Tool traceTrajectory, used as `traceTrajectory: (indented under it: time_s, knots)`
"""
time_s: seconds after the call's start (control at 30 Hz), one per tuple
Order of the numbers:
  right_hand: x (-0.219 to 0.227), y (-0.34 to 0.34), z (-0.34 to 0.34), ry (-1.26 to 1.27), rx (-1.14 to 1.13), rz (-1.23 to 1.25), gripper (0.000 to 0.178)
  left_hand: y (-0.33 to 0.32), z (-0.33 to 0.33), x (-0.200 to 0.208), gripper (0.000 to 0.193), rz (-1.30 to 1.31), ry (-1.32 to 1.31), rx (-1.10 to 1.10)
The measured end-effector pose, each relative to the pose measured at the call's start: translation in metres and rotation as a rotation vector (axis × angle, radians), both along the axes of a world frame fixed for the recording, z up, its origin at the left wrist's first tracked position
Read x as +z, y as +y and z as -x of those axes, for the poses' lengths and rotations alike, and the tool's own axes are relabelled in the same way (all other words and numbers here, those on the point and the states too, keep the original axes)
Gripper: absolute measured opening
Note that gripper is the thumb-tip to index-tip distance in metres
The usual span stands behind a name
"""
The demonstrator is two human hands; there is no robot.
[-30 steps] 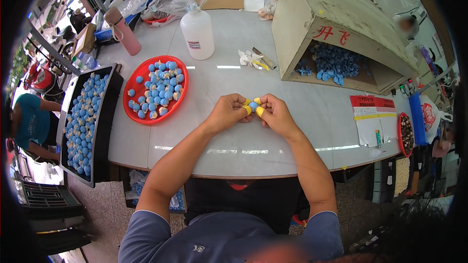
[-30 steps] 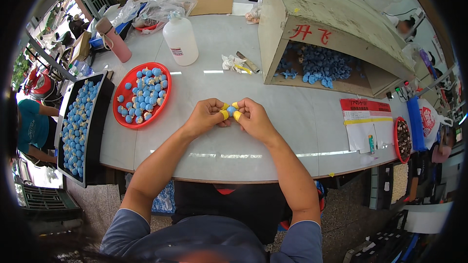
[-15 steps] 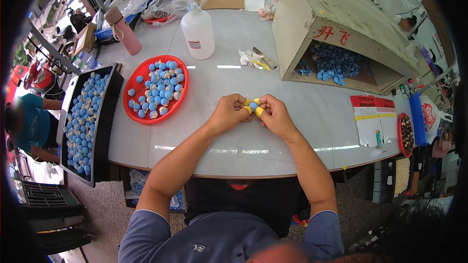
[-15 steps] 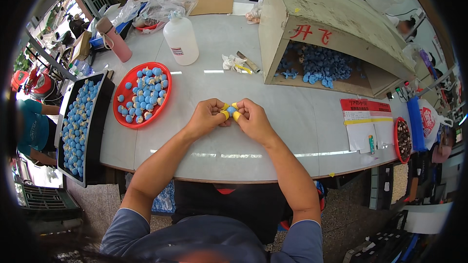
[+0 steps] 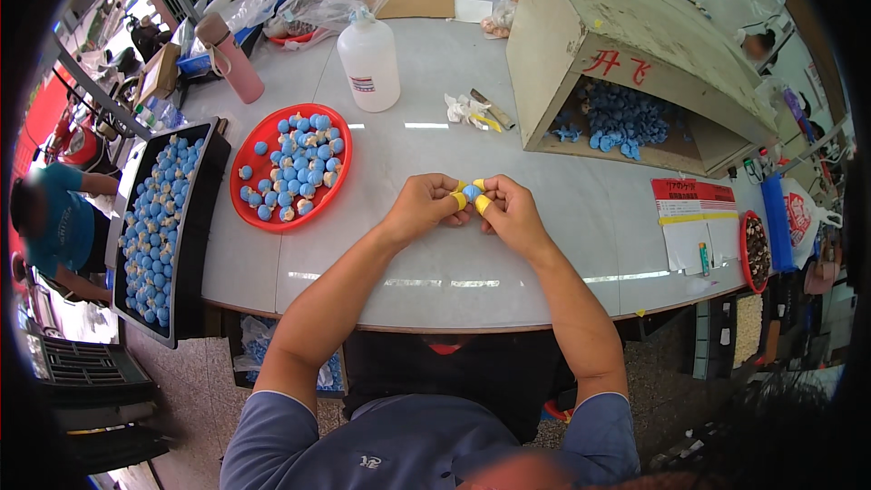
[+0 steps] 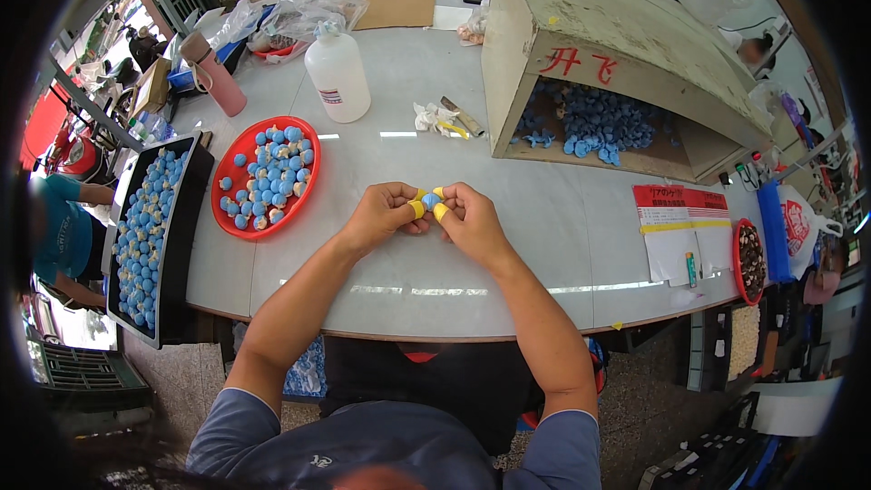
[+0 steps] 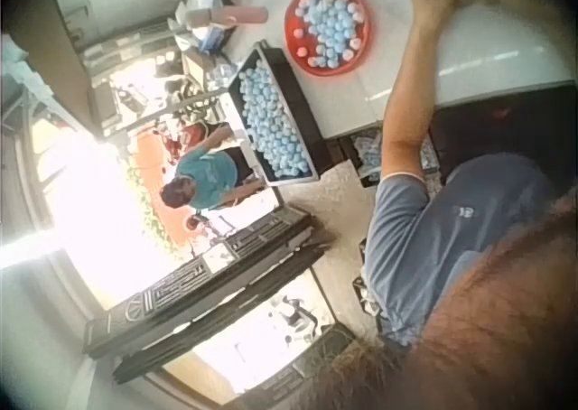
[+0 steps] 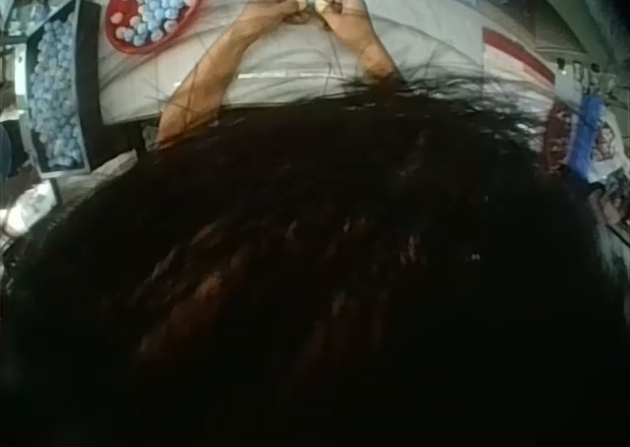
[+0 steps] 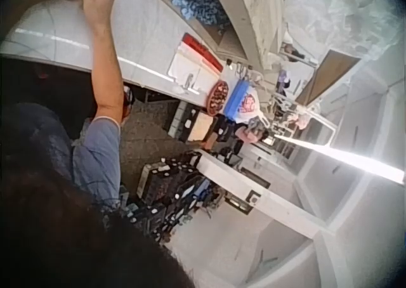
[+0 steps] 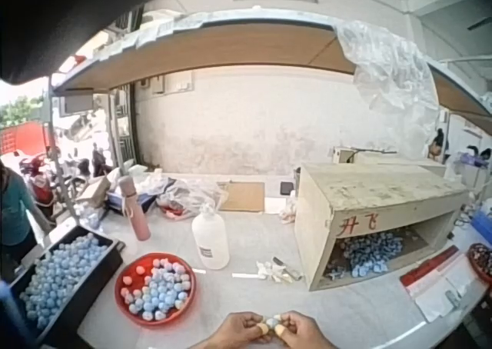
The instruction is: The person assembles small plastic toy parts by hand, joining yellow caps and blue bases to form plastic spheres.
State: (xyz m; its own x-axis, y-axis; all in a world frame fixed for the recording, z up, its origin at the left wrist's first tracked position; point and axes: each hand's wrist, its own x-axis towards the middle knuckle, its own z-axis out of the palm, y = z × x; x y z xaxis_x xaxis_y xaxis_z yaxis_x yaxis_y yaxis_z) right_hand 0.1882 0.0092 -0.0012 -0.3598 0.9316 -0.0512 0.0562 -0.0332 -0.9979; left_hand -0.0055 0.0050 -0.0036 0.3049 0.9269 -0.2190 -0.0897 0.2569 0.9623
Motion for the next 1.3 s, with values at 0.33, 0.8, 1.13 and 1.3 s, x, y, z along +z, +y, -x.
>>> traceTrajectory:
  time_s: [0.33, 0.8, 1.13, 1.3]
  knots:
    - [-0.011, 0.003, -0.002, -0.033, -0.008, -0.075, 0.015, -0.001, -0.006, -0.004, 0.026, -0.047, 0.012, 0.014]
    - [-0.001, -0.001, 0.000, 0.105, -0.110, -0.061, 0.031, 0.008, 0.010, 0.003, 0.035, -0.018, -0.478, 0.667]
    - [-0.002, 0.007, -0.018, 0.091, -0.206, -0.079, 0.031, 0.014, 0.012, 0.015, 0.044, 0.011, -0.707, 0.793]
    - [-0.006, 0.016, -0.009, 0.106, -0.405, -0.136, 0.026, -0.002, 0.001, 0.009, 0.037, 0.042, -0.345, 0.462]
